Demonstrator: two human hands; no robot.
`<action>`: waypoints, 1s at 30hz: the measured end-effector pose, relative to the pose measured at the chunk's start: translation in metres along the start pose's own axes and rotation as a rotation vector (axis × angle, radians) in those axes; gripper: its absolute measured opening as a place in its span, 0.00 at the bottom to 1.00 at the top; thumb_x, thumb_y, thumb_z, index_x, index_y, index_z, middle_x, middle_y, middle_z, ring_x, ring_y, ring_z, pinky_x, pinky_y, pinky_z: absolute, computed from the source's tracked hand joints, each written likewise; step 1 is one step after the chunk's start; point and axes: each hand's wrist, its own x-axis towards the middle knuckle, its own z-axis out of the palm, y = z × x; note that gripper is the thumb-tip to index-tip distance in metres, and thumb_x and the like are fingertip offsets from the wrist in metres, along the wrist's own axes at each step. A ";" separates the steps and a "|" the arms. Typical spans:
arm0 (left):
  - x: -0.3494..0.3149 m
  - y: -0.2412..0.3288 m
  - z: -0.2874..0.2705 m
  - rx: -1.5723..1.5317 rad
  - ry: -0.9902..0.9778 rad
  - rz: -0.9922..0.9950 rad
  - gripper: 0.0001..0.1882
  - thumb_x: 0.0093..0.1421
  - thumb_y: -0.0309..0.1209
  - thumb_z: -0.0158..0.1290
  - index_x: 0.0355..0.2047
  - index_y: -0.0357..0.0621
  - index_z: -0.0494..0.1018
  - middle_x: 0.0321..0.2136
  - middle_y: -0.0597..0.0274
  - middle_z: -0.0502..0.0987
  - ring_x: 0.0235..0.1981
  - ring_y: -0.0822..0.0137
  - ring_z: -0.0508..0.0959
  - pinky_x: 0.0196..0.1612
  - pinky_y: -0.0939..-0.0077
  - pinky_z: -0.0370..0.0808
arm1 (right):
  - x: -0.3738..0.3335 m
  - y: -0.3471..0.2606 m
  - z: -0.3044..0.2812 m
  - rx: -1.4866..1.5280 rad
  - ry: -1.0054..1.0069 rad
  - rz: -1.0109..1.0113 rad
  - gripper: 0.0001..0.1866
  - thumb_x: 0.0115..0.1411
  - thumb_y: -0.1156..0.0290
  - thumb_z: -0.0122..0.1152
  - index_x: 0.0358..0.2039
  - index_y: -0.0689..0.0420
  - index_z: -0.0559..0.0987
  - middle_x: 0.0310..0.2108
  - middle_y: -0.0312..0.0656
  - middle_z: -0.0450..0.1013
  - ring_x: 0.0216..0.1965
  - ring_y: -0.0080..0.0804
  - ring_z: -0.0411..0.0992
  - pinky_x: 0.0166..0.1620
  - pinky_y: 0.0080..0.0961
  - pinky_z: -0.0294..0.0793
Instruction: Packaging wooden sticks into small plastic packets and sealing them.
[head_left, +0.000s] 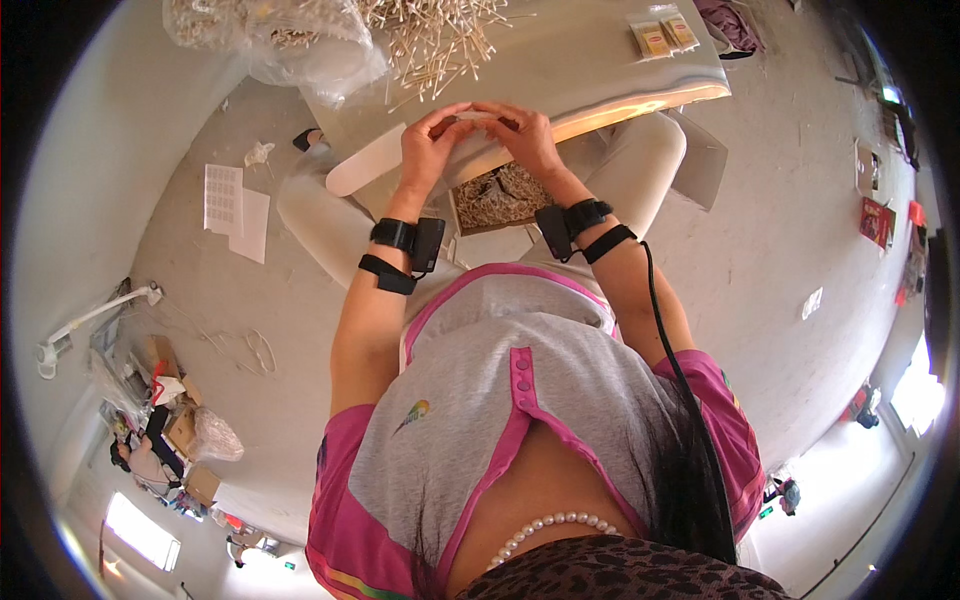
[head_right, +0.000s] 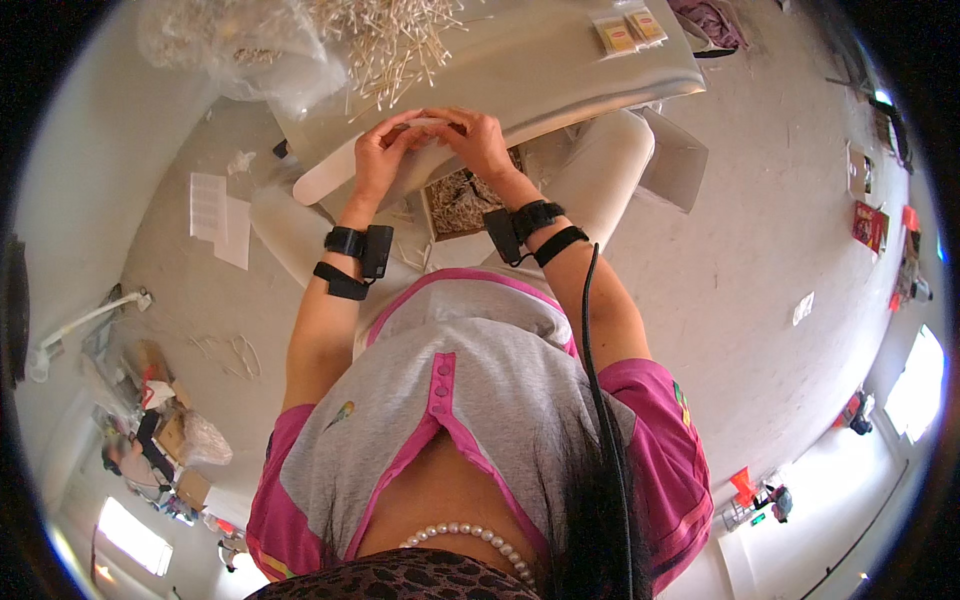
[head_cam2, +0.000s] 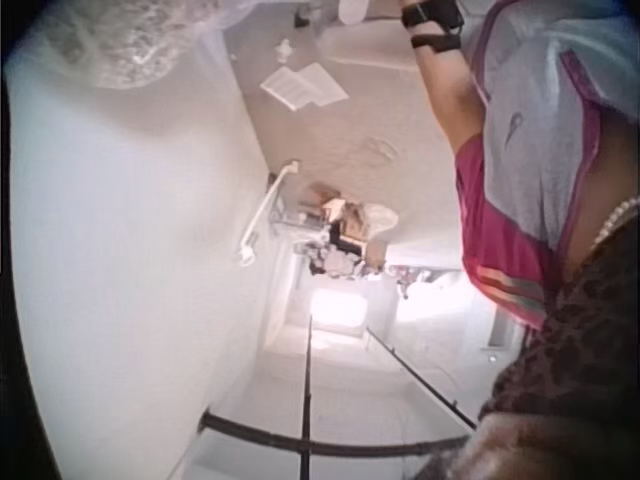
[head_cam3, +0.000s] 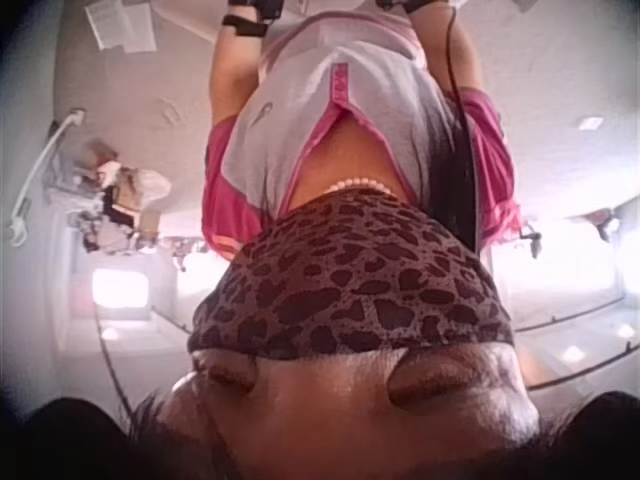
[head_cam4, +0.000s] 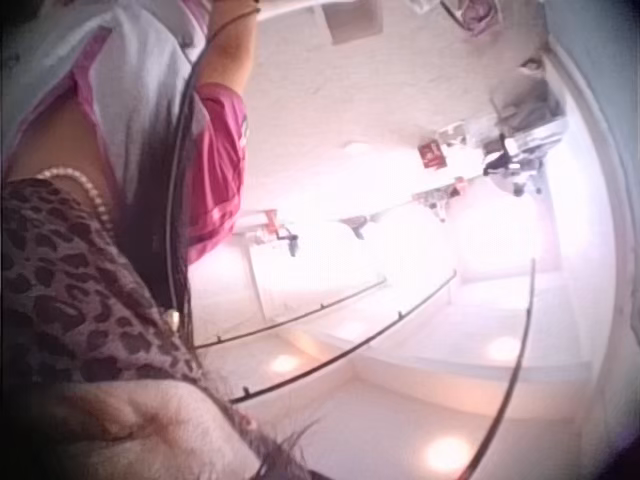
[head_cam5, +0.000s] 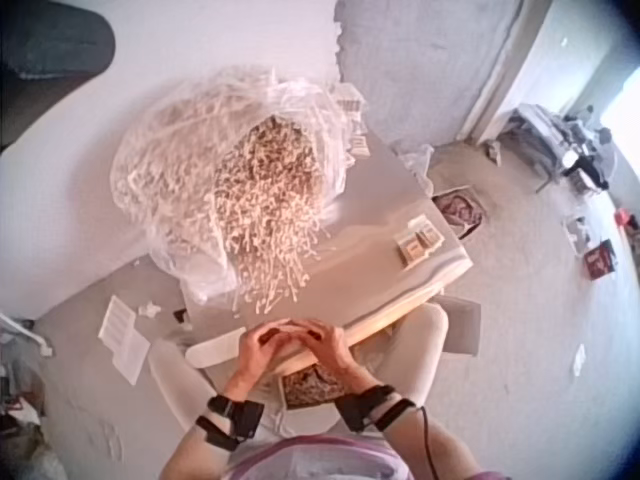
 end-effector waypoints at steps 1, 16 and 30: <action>0.001 -0.002 0.000 -0.043 0.001 0.006 0.14 0.66 0.23 0.58 0.52 0.42 0.81 0.45 0.59 0.85 0.41 0.74 0.84 0.46 0.80 0.81 | 0.000 0.001 0.001 0.055 -0.004 0.074 0.15 0.69 0.73 0.62 0.55 0.56 0.83 0.39 0.39 0.82 0.35 0.20 0.78 0.39 0.19 0.79; 0.006 -0.005 0.011 -0.350 0.055 -0.011 0.09 0.69 0.25 0.56 0.43 0.31 0.79 0.49 0.53 0.83 0.38 0.71 0.84 0.44 0.76 0.85 | 0.002 0.002 0.013 0.217 0.049 0.144 0.12 0.69 0.73 0.60 0.49 0.61 0.85 0.33 0.37 0.83 0.33 0.19 0.79 0.38 0.21 0.81; -0.004 0.013 0.012 -0.469 0.057 -0.135 0.07 0.68 0.23 0.56 0.41 0.30 0.79 0.51 0.50 0.81 0.41 0.68 0.84 0.48 0.72 0.86 | -0.001 -0.026 0.006 0.037 0.040 0.109 0.10 0.67 0.73 0.61 0.43 0.64 0.85 0.29 0.39 0.83 0.33 0.20 0.81 0.37 0.22 0.81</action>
